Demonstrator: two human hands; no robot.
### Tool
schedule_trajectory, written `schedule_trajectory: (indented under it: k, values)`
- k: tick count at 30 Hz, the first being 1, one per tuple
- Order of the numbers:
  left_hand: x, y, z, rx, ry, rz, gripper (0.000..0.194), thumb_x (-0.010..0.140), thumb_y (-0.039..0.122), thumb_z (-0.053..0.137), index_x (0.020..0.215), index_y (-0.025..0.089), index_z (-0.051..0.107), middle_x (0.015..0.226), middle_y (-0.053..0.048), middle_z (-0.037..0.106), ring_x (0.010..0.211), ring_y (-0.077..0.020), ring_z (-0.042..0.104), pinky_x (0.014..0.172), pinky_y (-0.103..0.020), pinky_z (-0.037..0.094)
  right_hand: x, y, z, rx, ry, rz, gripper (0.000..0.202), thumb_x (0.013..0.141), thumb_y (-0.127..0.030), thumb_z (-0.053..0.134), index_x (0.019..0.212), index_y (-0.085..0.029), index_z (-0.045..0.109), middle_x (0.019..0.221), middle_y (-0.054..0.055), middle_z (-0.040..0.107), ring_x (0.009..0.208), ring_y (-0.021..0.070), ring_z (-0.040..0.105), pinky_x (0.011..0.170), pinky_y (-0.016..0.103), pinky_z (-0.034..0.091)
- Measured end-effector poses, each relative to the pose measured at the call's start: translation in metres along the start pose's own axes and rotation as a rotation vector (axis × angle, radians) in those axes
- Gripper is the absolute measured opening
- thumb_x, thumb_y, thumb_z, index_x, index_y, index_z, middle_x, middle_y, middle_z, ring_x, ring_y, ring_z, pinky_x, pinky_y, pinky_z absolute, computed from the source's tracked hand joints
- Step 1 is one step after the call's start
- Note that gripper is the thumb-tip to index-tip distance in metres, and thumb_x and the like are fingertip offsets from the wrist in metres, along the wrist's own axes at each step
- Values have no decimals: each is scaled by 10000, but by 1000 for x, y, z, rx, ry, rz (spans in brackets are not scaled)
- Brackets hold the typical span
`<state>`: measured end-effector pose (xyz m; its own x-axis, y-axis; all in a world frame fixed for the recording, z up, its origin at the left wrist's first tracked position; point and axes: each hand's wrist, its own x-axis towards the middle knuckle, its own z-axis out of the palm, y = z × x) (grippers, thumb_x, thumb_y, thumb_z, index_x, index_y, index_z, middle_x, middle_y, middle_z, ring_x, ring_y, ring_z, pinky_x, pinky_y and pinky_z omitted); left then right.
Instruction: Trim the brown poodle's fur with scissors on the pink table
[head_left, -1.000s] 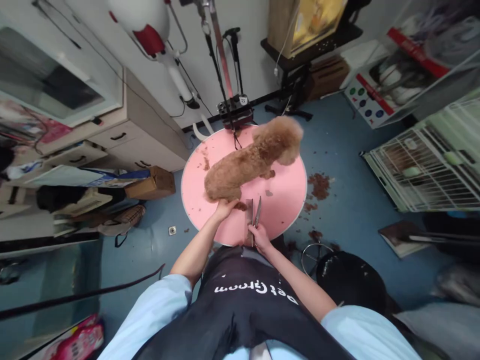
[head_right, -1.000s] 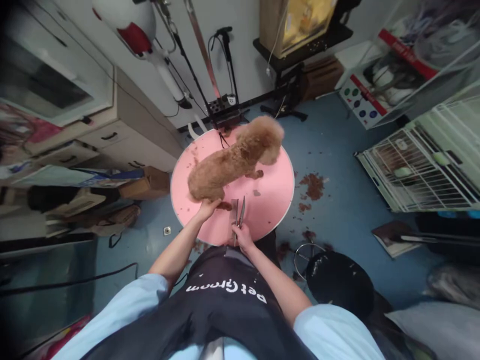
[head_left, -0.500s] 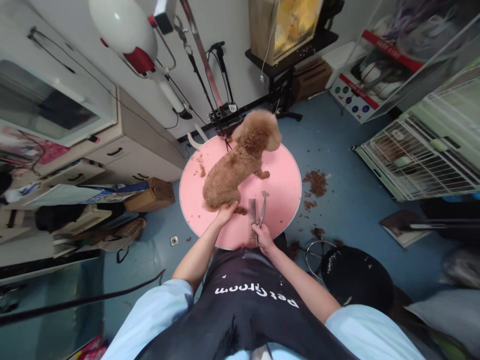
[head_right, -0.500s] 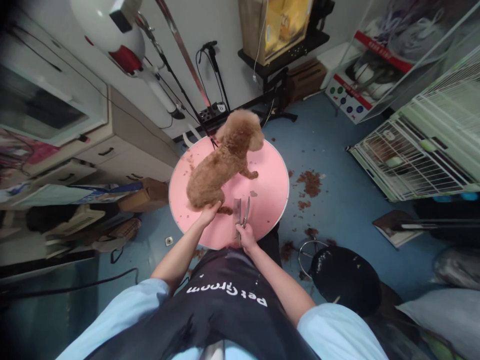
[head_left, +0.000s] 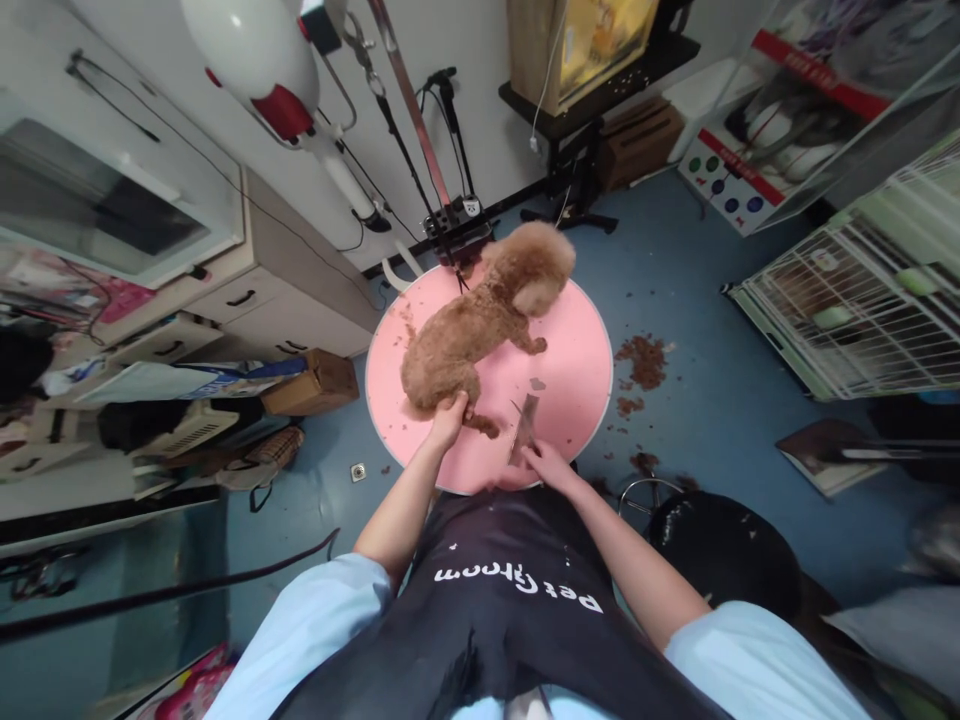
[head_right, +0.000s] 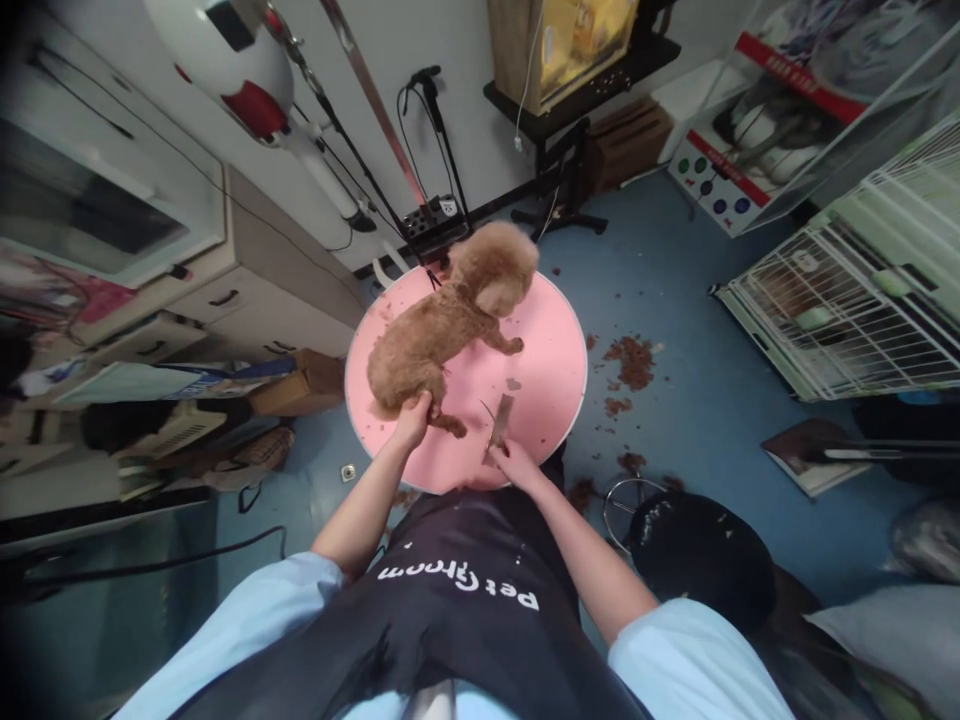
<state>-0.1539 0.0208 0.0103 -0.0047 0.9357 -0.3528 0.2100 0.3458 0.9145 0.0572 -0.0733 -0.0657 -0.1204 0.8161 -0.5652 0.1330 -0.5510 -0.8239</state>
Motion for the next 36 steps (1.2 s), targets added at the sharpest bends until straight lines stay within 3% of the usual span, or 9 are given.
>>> schedule_trajectory:
  k: [2,6,12,16,29,36]
  values:
    - [-1,2,2,-78,-11,-4,505,840,601,469,546,196,399,475,10,400,458,-89,401,484,-236,374,-12,-3,1,-155,-73,-109,223,679,-274,666,872,-167,634,747,8,654,697,173,585,637,254,428]
    - [-2,10,11,-187,-10,-33,499,815,620,503,571,200,385,472,28,368,445,-76,356,471,-230,335,-37,-9,8,-654,-67,-343,259,767,-145,531,1015,-161,607,920,78,666,808,193,605,713,273,446]
    - [-3,24,21,-312,19,-92,454,836,548,550,608,200,368,458,51,342,412,-59,322,443,-211,294,-47,-16,9,-967,-52,-428,426,811,-166,490,1233,-116,531,1012,136,656,903,241,616,767,303,468]
    - [-3,29,23,-390,61,-128,456,809,533,612,625,194,369,460,60,360,397,-52,322,422,-199,280,-45,-16,10,-1006,-24,-388,434,832,-96,430,1254,-129,522,1007,127,668,871,212,632,750,274,475]
    - [-1,34,25,-651,118,-205,485,830,518,628,624,181,347,439,82,310,352,-30,259,388,-167,245,-39,-5,13,-874,-66,-445,418,817,-114,434,1230,-134,502,1053,117,655,930,218,625,796,307,492]
    - [-2,33,25,-728,129,-201,490,868,524,559,607,179,329,440,90,252,340,-29,230,368,-160,211,-34,-6,14,-650,-199,-519,384,754,-88,473,1126,-160,532,927,77,643,839,205,608,738,303,473]
